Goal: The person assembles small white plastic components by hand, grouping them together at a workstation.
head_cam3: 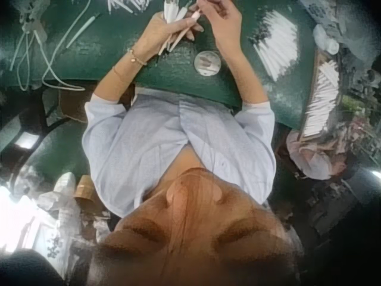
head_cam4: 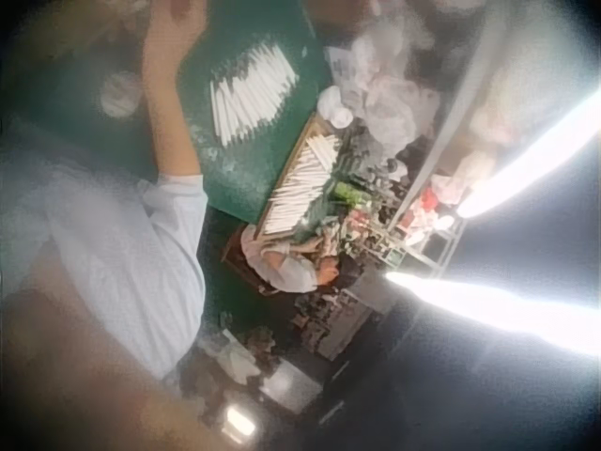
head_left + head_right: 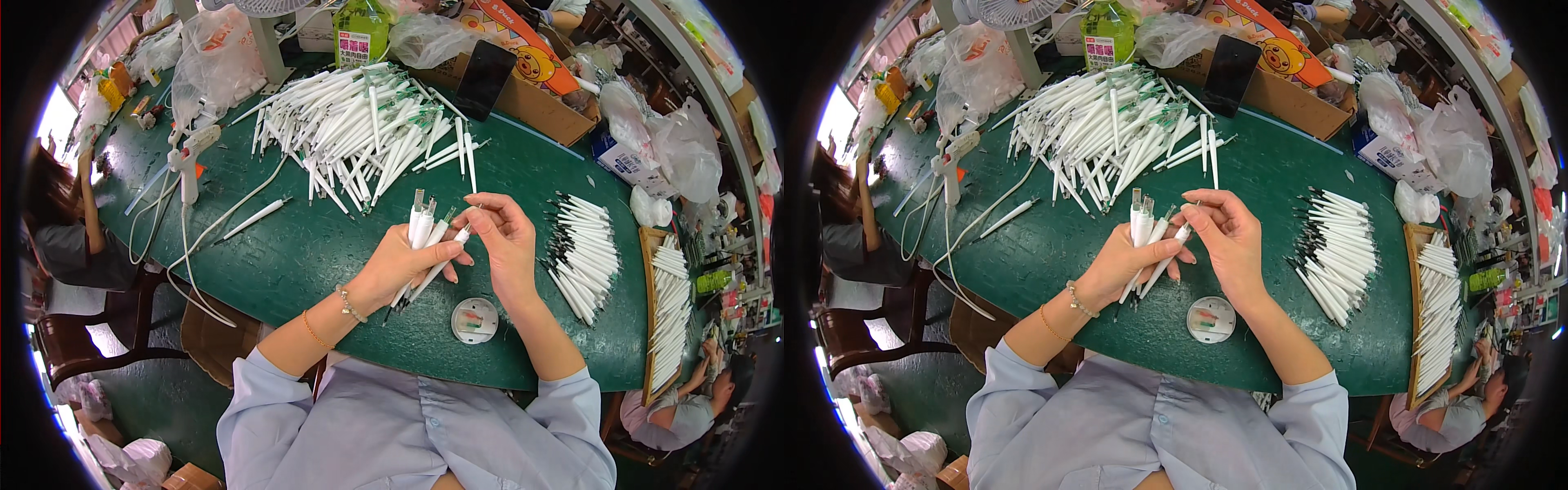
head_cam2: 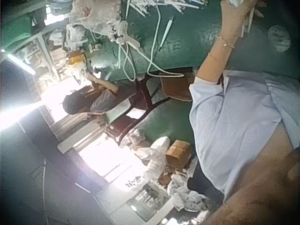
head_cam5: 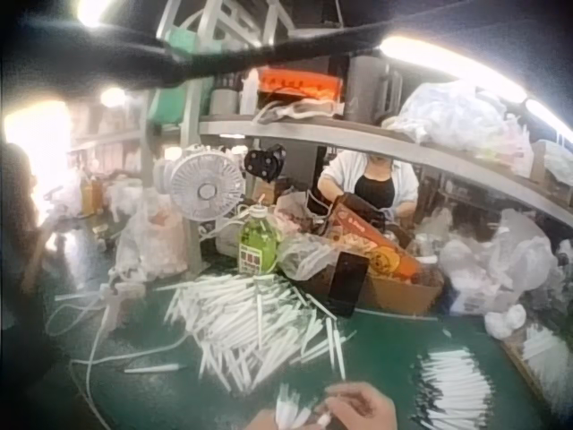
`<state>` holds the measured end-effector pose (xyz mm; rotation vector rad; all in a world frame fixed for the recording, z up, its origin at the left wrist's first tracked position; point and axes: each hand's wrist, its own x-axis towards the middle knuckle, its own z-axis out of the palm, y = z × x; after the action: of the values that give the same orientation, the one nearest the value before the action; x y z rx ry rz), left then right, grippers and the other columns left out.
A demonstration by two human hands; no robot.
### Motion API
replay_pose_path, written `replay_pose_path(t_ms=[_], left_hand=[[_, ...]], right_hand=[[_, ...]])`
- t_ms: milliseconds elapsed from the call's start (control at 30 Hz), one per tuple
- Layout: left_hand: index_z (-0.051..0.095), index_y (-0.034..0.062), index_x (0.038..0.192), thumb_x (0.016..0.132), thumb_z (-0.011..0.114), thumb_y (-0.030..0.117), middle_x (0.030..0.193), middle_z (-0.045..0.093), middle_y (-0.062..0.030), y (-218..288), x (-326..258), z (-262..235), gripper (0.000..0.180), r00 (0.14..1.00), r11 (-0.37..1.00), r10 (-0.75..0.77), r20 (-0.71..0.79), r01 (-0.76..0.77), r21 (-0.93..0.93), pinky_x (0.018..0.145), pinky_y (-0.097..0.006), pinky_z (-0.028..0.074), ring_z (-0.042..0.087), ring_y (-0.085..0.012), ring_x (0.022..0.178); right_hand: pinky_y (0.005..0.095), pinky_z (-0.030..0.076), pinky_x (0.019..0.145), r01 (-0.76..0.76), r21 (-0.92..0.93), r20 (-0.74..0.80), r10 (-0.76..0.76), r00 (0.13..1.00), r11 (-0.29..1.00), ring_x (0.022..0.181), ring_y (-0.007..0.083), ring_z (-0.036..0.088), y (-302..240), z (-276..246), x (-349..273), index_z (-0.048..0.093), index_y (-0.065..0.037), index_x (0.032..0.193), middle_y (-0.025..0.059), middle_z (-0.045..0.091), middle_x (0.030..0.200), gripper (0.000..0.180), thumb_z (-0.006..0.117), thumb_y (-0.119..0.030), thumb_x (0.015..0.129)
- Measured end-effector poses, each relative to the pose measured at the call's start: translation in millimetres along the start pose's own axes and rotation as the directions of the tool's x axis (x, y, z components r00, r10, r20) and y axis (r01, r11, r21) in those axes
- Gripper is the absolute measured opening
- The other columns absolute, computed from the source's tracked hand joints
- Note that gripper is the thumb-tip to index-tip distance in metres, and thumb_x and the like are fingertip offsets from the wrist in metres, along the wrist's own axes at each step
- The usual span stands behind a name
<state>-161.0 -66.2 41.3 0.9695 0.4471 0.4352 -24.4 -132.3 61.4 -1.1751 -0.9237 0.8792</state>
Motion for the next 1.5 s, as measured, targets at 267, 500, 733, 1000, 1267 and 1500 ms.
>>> replay_pose_path(t_ms=[267,500,733,1000,1267,1500], left_hand=[[0.053,-0.0047,0.101,0.079,0.059,0.014,0.082,0.062,-0.0136,-2.0,1.3,0.5,0.03,1.0,0.999,0.021,-0.012,-0.02,0.04,0.04,-0.015,0.037,0.058,-0.0101,0.059],[0.054,-0.0045,0.099,0.078,0.061,0.014,0.08,0.062,-0.0123,-2.3,1.6,-1.6,0.029,0.995,0.994,0.07,-0.067,-0.064,0.084,0.039,-0.015,0.035,0.057,-0.0094,0.057],[0.053,-0.0003,0.101,0.081,0.058,0.021,0.082,0.061,-0.0086,-2.4,12.9,-13.1,0.029,0.994,0.997,0.016,-0.104,-0.024,-0.078,0.043,-0.016,0.037,0.056,-0.009,0.061],[0.049,0.007,0.097,0.081,0.058,0.026,0.069,0.048,0.0012,-13.8,23.5,-26.0,0.027,0.993,0.899,-0.027,-0.115,-0.026,-0.437,0.062,-0.024,0.043,0.048,-0.0093,0.063],[0.051,0.0051,0.091,0.079,0.061,0.016,0.072,0.051,0.0017,-7.4,18.3,-15.7,0.019,0.965,0.937,0.018,-0.261,-0.108,-0.334,0.041,-0.017,0.033,0.043,-0.0041,0.053],[0.052,0.0019,0.094,0.076,0.064,0.017,0.07,0.052,0.0003,-10.4,13.6,-16.9,0.026,0.968,0.952,0.104,-0.229,-0.164,-0.259,0.042,-0.017,0.034,0.045,-0.0043,0.053]], right_hand=[[0.0229,0.044,0.07,0.024,-0.048,-0.008,-0.024,1.0,0.999,0.077,0.0113,0.056,0.7,-4.1,1.7,0.055,0.001,0.095,0.0076,0.059,0.083,0.018,0.058,-0.008,0.08],[0.0226,0.044,0.068,0.06,-0.166,-0.009,-0.062,0.998,0.984,0.077,0.0108,0.056,17.3,-1.3,-1.9,0.059,-0.001,0.094,0.0055,0.06,0.085,0.016,0.055,-0.012,0.083],[0.0238,0.042,0.061,0.087,-0.373,-0.055,-0.115,0.992,0.924,0.073,0.012,0.056,30.2,-22.8,51.0,0.051,-0.002,0.105,0.0055,0.06,0.081,0.028,0.045,-0.024,0.087],[0.0377,0.043,0.056,0.152,-0.945,0.053,-0.321,0.946,0.291,0.064,0.0268,0.056,66.2,-57.5,94.1,0.05,-0.004,0.103,0.0105,0.057,0.073,0.03,0.054,-0.013,0.075],[0.0182,0.036,0.049,0.036,-0.304,-0.01,-0.041,0.999,0.952,0.056,0.0047,0.044,34.6,-11.7,10.4,0.036,-0.002,0.114,0.0007,0.048,0.065,0.032,0.045,-0.006,0.084],[0.0206,0.039,0.05,0.004,-0.432,0.154,0.069,0.986,0.902,0.057,0.0077,0.05,30.0,5.8,-17.2,0.037,-0.001,0.108,0.0062,0.058,0.071,0.031,0.052,-0.007,0.082]])
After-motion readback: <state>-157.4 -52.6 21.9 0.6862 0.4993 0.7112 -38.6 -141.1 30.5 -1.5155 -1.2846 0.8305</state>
